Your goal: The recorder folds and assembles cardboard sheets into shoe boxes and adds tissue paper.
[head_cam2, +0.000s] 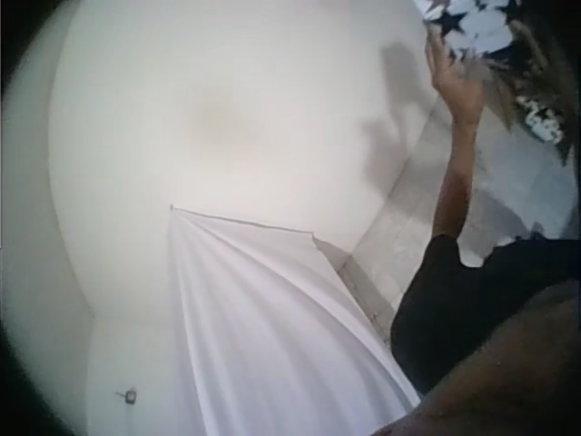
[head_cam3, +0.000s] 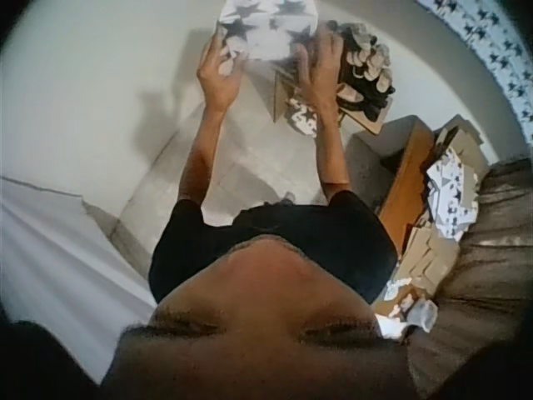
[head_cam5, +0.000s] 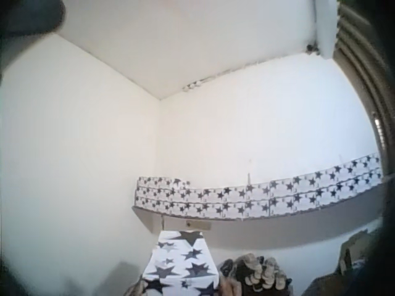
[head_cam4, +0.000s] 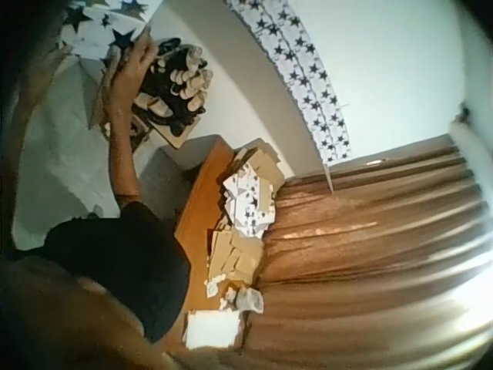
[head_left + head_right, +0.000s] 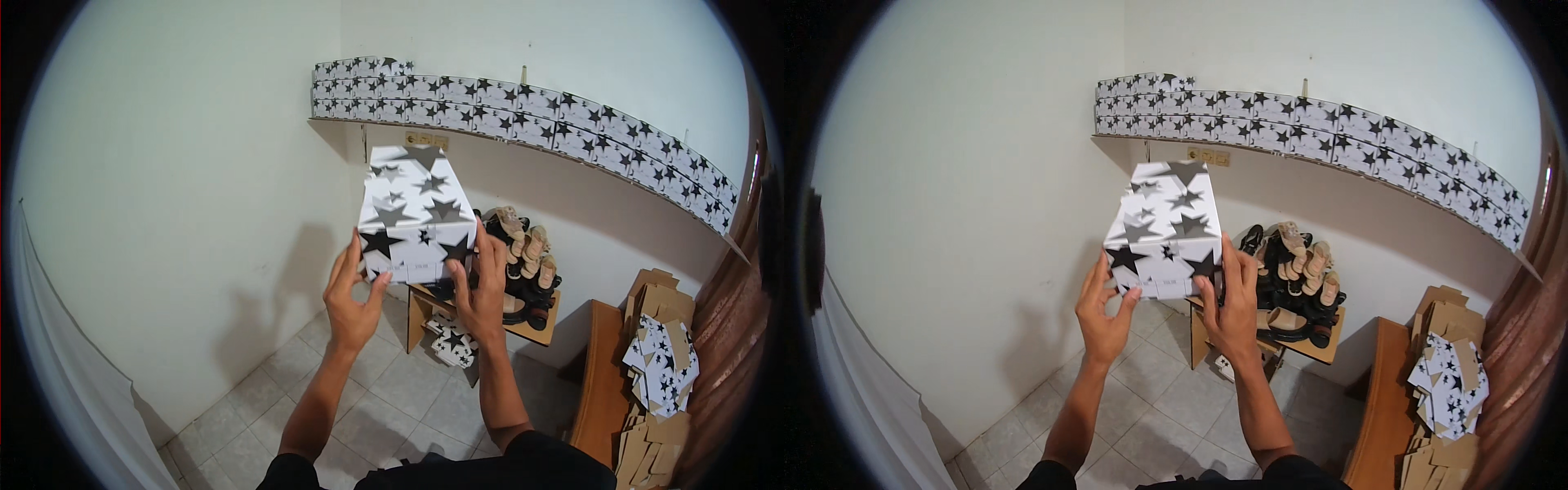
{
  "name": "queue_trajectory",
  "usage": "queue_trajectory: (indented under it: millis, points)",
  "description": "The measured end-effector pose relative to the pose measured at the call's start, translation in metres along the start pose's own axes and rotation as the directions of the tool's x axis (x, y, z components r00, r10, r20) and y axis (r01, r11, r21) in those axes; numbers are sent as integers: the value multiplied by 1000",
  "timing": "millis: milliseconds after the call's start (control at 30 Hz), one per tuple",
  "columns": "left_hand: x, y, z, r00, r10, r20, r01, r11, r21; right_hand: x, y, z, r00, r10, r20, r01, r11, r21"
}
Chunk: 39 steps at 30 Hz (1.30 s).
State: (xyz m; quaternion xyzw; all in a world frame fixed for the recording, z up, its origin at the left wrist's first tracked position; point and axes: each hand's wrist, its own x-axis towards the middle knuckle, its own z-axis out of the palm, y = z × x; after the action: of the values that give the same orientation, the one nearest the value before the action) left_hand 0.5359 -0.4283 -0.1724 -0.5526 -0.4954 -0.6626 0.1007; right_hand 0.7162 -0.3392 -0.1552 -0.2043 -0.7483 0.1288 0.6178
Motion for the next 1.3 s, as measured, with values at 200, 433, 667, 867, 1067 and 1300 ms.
queue_trajectory:
  millis: [200,433,667,867,1067,1300]
  points:
    - [81,-51,-2,995,85,-55,-89,994,-61,71,25,61,994,-104,-42,103,995,-4]
    - [183,-122,22,977,214,-19,-214,970,-115,160,95,127,965,-215,-151,219,976,15]
    - [284,-194,55,969,245,-34,-247,954,-172,247,158,187,924,-320,-208,313,947,-67]
    - [348,-254,79,957,281,-73,-290,932,-215,303,188,225,900,-386,-203,348,916,-199]
    - [428,-315,93,937,347,-51,-344,880,-328,360,217,273,888,-410,-210,333,886,-322]
    - [537,-375,103,894,447,-2,-415,827,-380,440,245,332,867,-425,-261,291,855,-429]
